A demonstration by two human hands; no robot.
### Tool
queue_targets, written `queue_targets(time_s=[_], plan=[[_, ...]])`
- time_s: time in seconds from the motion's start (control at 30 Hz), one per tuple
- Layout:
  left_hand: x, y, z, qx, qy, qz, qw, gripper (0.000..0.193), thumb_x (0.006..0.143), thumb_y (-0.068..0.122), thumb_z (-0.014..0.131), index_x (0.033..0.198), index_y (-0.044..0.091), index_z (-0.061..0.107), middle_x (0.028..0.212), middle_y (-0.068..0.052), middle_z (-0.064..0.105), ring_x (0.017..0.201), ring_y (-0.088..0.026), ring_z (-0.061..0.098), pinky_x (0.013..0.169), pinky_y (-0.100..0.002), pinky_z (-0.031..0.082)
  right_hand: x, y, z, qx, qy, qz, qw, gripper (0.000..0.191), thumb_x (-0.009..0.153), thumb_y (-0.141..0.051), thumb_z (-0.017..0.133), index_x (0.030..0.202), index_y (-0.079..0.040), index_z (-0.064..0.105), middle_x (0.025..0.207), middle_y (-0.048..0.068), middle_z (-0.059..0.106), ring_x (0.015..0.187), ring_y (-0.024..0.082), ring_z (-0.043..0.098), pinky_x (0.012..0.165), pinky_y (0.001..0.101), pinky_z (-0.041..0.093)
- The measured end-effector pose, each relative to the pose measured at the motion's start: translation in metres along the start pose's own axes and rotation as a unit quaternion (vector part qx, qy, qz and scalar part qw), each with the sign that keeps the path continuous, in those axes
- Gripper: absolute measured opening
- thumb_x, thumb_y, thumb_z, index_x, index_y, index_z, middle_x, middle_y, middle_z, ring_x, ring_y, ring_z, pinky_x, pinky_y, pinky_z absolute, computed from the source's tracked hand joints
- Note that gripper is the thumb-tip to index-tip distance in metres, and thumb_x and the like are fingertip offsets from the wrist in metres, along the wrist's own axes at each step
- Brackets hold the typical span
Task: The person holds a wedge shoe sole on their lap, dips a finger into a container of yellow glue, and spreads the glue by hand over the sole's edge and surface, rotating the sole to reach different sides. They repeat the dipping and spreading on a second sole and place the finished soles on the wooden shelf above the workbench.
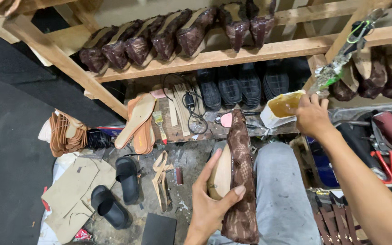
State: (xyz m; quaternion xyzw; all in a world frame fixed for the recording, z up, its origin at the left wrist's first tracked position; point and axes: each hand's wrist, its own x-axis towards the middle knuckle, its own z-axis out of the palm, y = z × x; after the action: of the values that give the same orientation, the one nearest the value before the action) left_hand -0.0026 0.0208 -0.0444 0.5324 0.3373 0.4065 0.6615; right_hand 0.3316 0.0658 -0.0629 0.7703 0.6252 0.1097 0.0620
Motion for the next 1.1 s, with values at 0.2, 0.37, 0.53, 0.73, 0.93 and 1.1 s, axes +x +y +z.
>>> queue_targets(time_s=[0.2, 0.37, 0.53, 0.73, 0.93, 1.1], plan=[[0.006, -0.001, -0.013, -0.162, -0.056, -0.066, 0.983, 0.088, 0.080, 0.029, 0.075, 0.154, -0.006, 0.045, 0.154, -0.017, 0.055, 0.138, -0.020, 0.055, 0.116, -0.029, 0.038, -0.010, 0.007, -0.009, 0.059, 0.099, 0.036, 0.993, 0.014, 0.078, -0.013, 0.070, 0.083, -0.020, 0.081, 0.123, 0.010, 0.063, 0.121, 0.035, 0.051, 0.094, 0.0510, 0.038], [-0.002, 0.011, -0.010, -0.322, -0.114, -0.154, 0.927, 0.100, 0.075, 0.035, 0.079, 0.157, -0.006, 0.037, 0.147, -0.026, 0.054, 0.127, -0.029, 0.059, 0.111, -0.039, 0.044, -0.077, -0.031, -0.071, 0.450, 0.281, -0.011, 0.847, 0.018, 0.099, -0.009, 0.056, 0.110, -0.005, 0.070, 0.114, 0.009, 0.062, 0.107, 0.026, 0.056, 0.095, 0.0372, 0.044], [-0.007, 0.025, -0.001, -0.302, -0.136, -0.126, 0.935, 0.101, 0.073, 0.033, 0.078, 0.155, -0.008, 0.036, 0.149, -0.023, 0.054, 0.132, -0.027, 0.059, 0.114, -0.039, 0.044, -0.131, -0.086, -0.115, 0.430, 0.337, -0.136, 0.826, 0.056, 0.106, -0.048, 0.039, 0.131, -0.005, 0.065, 0.142, 0.020, 0.051, 0.137, 0.038, 0.040, 0.122, 0.0504, 0.028], [-0.017, 0.034, -0.005, -0.250, -0.172, -0.089, 0.949, 0.103, 0.075, 0.036, 0.077, 0.158, -0.009, 0.036, 0.152, -0.023, 0.054, 0.137, -0.025, 0.057, 0.120, -0.035, 0.039, -0.142, -0.104, -0.140, 0.374, 0.358, -0.136, 0.844, 0.070, 0.108, -0.059, 0.022, 0.128, -0.008, 0.066, 0.146, 0.020, 0.049, 0.140, 0.040, 0.033, 0.120, 0.0535, 0.019], [-0.026, 0.041, -0.006, -0.247, -0.180, -0.093, 0.947, 0.102, 0.075, 0.034, 0.077, 0.158, -0.008, 0.035, 0.148, -0.023, 0.056, 0.134, -0.026, 0.058, 0.118, -0.037, 0.040, -0.155, -0.091, -0.137, 0.283, 0.420, -0.100, 0.856, 0.059, 0.109, -0.053, 0.028, 0.119, -0.019, 0.076, 0.116, 0.008, 0.060, 0.118, 0.031, 0.042, 0.115, 0.0529, 0.025], [-0.029, 0.046, -0.005, -0.219, -0.176, -0.089, 0.955, 0.100, 0.076, 0.034, 0.075, 0.158, -0.007, 0.036, 0.149, -0.021, 0.056, 0.133, -0.024, 0.058, 0.117, -0.035, 0.040, -0.155, -0.084, -0.133, 0.211, 0.463, -0.137, 0.850, 0.053, 0.107, -0.049, 0.033, 0.116, -0.025, 0.080, 0.102, 0.000, 0.058, 0.107, 0.026, 0.041, 0.108, 0.0504, 0.025]])
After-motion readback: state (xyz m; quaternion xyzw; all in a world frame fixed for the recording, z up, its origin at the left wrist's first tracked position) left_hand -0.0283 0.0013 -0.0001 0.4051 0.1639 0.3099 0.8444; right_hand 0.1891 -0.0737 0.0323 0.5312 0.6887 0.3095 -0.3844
